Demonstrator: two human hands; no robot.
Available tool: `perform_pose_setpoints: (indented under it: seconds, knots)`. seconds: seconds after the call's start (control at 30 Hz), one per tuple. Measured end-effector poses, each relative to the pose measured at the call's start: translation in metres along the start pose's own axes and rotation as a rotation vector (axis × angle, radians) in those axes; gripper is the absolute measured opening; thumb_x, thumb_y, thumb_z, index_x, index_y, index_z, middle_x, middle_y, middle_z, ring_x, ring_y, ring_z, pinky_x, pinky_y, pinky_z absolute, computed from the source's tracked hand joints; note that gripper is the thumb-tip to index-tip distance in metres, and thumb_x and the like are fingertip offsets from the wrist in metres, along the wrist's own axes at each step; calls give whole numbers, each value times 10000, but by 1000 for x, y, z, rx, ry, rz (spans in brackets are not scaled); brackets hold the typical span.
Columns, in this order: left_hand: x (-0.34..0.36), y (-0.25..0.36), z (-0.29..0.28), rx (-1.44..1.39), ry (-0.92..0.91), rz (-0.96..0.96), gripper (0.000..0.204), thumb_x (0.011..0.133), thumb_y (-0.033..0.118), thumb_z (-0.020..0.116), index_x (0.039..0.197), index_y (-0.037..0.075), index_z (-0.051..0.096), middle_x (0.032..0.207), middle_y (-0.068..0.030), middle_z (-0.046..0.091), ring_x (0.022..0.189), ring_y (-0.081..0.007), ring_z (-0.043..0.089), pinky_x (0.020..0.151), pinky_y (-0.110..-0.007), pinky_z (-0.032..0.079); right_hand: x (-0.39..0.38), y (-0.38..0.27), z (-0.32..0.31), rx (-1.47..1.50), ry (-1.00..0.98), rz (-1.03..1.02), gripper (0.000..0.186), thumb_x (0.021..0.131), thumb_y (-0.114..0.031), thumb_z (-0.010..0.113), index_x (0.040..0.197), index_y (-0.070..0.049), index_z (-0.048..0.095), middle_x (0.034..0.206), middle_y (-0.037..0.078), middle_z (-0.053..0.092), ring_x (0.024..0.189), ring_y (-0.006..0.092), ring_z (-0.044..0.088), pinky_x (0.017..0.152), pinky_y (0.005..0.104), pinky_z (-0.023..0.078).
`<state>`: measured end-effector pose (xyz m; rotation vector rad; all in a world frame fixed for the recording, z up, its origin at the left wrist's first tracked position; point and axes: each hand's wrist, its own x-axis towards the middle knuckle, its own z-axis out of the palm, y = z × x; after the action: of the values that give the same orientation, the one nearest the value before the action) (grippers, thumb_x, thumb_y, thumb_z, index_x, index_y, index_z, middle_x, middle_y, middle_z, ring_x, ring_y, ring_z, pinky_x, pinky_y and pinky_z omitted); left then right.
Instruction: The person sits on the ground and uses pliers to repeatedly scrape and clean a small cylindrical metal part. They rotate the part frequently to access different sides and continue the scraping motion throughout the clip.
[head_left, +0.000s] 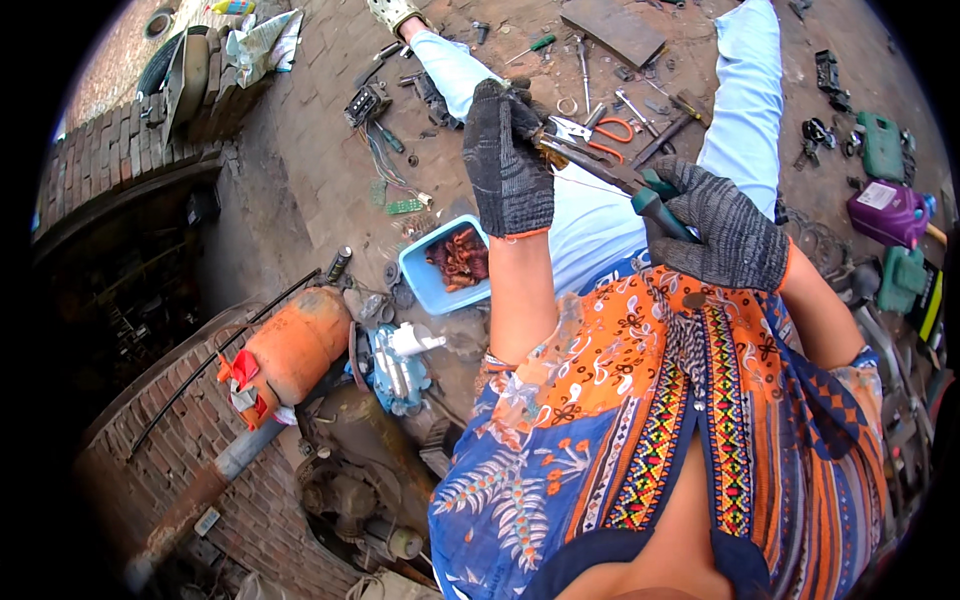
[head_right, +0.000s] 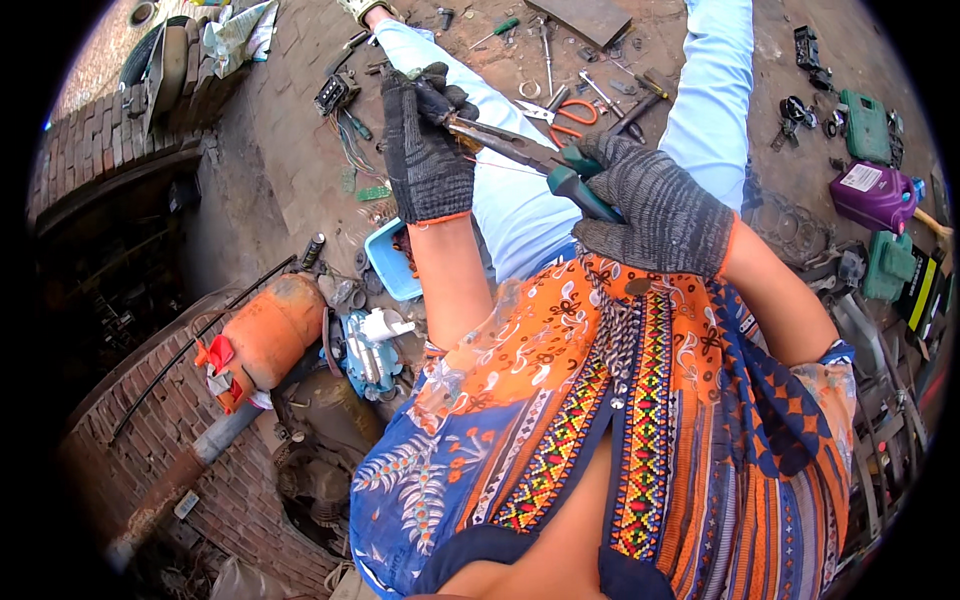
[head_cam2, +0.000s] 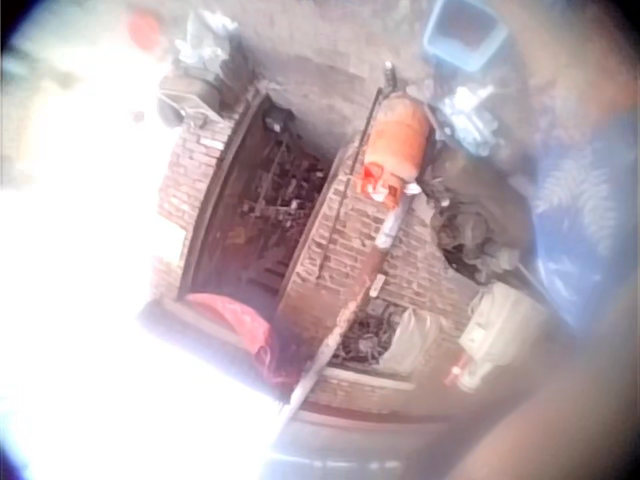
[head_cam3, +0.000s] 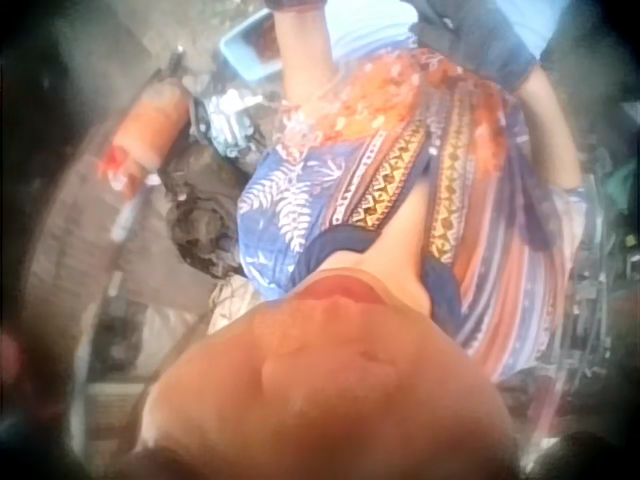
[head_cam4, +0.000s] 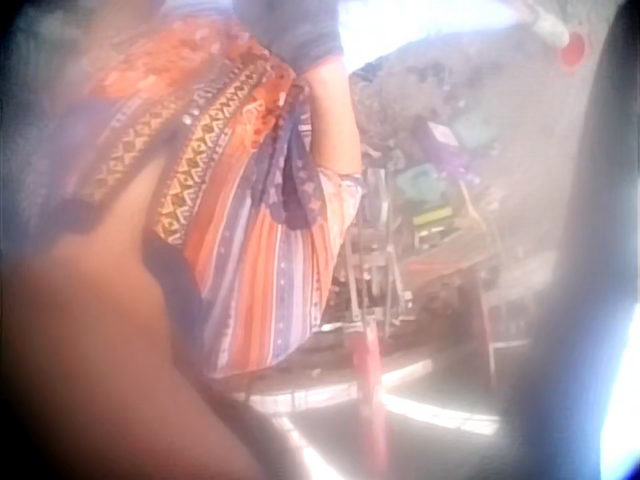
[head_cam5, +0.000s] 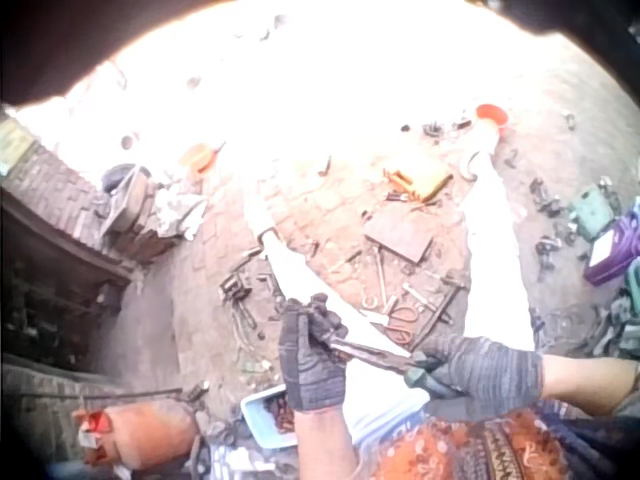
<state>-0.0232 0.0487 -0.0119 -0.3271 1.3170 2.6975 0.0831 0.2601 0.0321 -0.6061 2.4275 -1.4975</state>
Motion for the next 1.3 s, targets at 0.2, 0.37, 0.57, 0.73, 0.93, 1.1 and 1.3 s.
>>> perform_pose_setpoints:
  seconds: [0.2, 0.37, 0.57, 0.73, 0.93, 1.1, 1.3]
  knots:
    - [3, 0, 1, -57, -55, -120, 348, 907, 362, 531, 929, 18, 579, 923, -116, 606, 684, -194, 578, 561, -349, 479, 3, -1, 1, -43, -86, 53, 271, 744, -220, 675, 823, 33, 615, 1027, 220, 577, 843, 350, 577, 774, 400, 469]
    - [-6, 12, 19, 116, 27, -85, 313, 900, 328, 532, 1015, 44, 593, 841, -89, 612, 636, -172, 578, 528, -322, 487, 3, 7, 5, 29, -81, 5, 270, 774, -229, 665, 841, 27, 615, 932, 190, 605, 794, 293, 600, 728, 361, 481]
    - [-4, 7, 5, 116, 1, -56, 238, 889, 277, 563, 990, 63, 590, 808, -64, 610, 616, -159, 583, 504, -306, 493, 8, -10, 8, 566, -170, 323, 224, 852, -200, 606, 964, -7, 585, 725, 39, 578, 630, 106, 558, 586, 269, 472]
    - [12, 4, -8, 77, -31, -162, 250, 892, 321, 566, 869, 72, 561, 732, -48, 555, 580, -155, 527, 490, -298, 434, 7, -11, 6, 759, -253, 432, 284, 850, -252, 599, 974, 3, 597, 678, 10, 558, 593, 77, 524, 543, 231, 442]
    - [25, 4, -13, -25, -118, -207, 313, 933, 358, 486, 768, 91, 489, 628, -15, 404, 522, -146, 370, 472, -287, 312, 1, -13, 6, 991, -243, 401, 309, 828, -278, 596, 859, 27, 632, 659, 24, 552, 540, 72, 477, 504, 215, 392]
    - [22, -3, -3, -241, -227, -258, 300, 947, 317, 443, 717, 126, 417, 607, 15, 370, 504, -129, 348, 469, -283, 290, -4, -14, 24, 1239, -147, 467, 314, 822, -266, 570, 698, 20, 603, 622, 42, 541, 547, 98, 473, 516, 232, 387]
    - [36, -12, 4, -231, -227, -271, 305, 945, 311, 444, 697, 135, 413, 609, 14, 384, 507, -131, 364, 477, -283, 297, -7, -15, 22, 1148, -48, 477, 305, 820, -279, 583, 704, 1, 617, 637, 46, 557, 564, 103, 495, 520, 245, 406]
